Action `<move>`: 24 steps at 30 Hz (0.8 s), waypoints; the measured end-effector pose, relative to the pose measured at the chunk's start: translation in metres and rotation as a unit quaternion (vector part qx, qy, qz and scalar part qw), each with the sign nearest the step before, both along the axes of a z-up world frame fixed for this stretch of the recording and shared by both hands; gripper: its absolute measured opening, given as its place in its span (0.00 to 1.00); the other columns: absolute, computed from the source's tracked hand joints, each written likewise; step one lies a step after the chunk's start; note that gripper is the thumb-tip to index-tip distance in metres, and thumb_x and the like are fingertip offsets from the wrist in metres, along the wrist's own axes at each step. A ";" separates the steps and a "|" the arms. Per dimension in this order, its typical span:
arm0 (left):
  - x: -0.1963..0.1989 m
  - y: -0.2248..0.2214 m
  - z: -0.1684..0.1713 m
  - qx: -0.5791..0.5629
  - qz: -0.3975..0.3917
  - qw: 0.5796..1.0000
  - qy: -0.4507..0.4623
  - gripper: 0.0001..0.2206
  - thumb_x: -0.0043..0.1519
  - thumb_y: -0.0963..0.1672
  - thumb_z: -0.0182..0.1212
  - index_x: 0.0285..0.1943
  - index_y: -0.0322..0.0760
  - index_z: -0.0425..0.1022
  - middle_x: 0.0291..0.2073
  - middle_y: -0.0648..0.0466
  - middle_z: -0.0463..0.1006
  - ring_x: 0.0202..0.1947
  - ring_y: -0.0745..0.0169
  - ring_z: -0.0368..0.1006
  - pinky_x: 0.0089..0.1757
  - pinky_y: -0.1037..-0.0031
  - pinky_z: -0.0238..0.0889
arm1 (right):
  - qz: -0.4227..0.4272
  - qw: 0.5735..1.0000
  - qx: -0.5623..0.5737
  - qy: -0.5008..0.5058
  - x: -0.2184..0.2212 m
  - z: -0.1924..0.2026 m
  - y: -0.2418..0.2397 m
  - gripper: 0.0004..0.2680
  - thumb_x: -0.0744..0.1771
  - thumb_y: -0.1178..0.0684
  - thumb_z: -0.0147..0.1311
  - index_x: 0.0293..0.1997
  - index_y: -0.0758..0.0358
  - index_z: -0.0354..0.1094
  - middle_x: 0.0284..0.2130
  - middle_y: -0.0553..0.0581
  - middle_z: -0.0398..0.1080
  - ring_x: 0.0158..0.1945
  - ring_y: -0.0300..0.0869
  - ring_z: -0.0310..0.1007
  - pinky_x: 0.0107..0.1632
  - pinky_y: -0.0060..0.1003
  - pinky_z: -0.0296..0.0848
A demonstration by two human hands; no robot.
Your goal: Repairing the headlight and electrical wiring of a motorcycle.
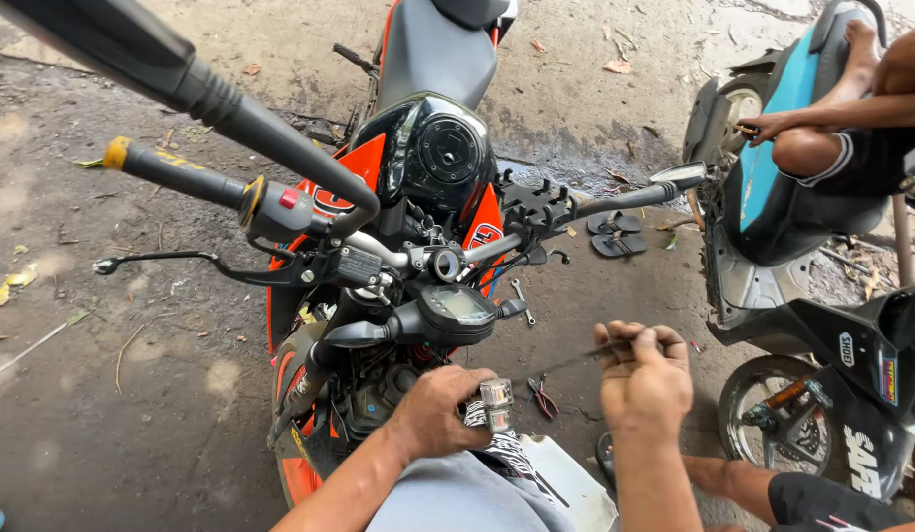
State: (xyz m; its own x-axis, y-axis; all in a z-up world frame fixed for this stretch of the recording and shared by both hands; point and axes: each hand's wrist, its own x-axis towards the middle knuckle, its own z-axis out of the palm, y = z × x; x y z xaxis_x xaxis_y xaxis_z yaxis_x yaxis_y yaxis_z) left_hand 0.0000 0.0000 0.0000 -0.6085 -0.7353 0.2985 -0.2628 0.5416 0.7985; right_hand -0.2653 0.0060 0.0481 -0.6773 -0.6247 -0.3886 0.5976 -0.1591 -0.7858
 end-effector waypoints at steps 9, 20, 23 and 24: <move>0.019 -0.003 0.002 0.215 0.174 0.961 0.026 0.05 0.51 0.44 0.67 0.36 0.46 0.82 0.25 0.61 0.82 0.22 0.73 0.71 0.29 0.77 0.66 | 0.429 0.623 0.409 0.510 0.021 0.062 0.020 0.24 0.60 0.38 0.63 0.64 0.34 0.67 0.51 0.43 0.78 0.54 0.39 0.78 0.56 0.36 0.70; 0.032 -0.006 0.038 0.355 0.056 0.925 -0.125 0.17 0.49 0.42 0.61 0.48 0.46 0.79 0.36 0.62 0.75 0.33 0.71 0.67 0.37 0.78 0.61 | 0.581 0.601 0.261 0.483 0.038 -0.006 0.038 0.05 0.64 0.53 0.58 0.38 0.51 0.80 0.29 0.45 0.78 0.34 0.38 0.73 0.39 0.34 0.69; 0.024 0.000 0.030 0.265 -0.018 0.945 -0.191 0.28 0.50 0.43 0.58 0.64 0.50 0.71 0.60 0.56 0.74 0.58 0.59 0.67 0.57 0.71 0.58 | 0.591 0.704 0.182 0.349 0.049 -0.007 0.038 0.03 0.66 0.56 0.59 0.36 0.59 0.78 0.25 0.47 0.75 0.30 0.33 0.65 0.36 0.29 0.64; 0.021 0.003 0.030 0.222 -0.058 0.953 -0.199 0.34 0.50 0.44 0.59 0.72 0.50 0.66 0.69 0.51 0.68 0.70 0.53 0.59 0.66 0.67 0.48 | 0.604 0.731 0.118 0.296 0.052 -0.010 0.038 0.04 0.67 0.57 0.58 0.33 0.62 0.77 0.25 0.50 0.76 0.29 0.33 0.63 0.34 0.29 0.61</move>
State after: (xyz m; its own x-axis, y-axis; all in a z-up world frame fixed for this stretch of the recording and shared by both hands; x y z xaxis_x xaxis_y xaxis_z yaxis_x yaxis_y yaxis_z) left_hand 0.0209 0.0032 0.0296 -0.6934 -0.6561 -0.2979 -0.5512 0.2167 0.8057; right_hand -0.2134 0.0438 0.0379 0.2189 -0.8690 -0.4438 -0.2651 0.3847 -0.8841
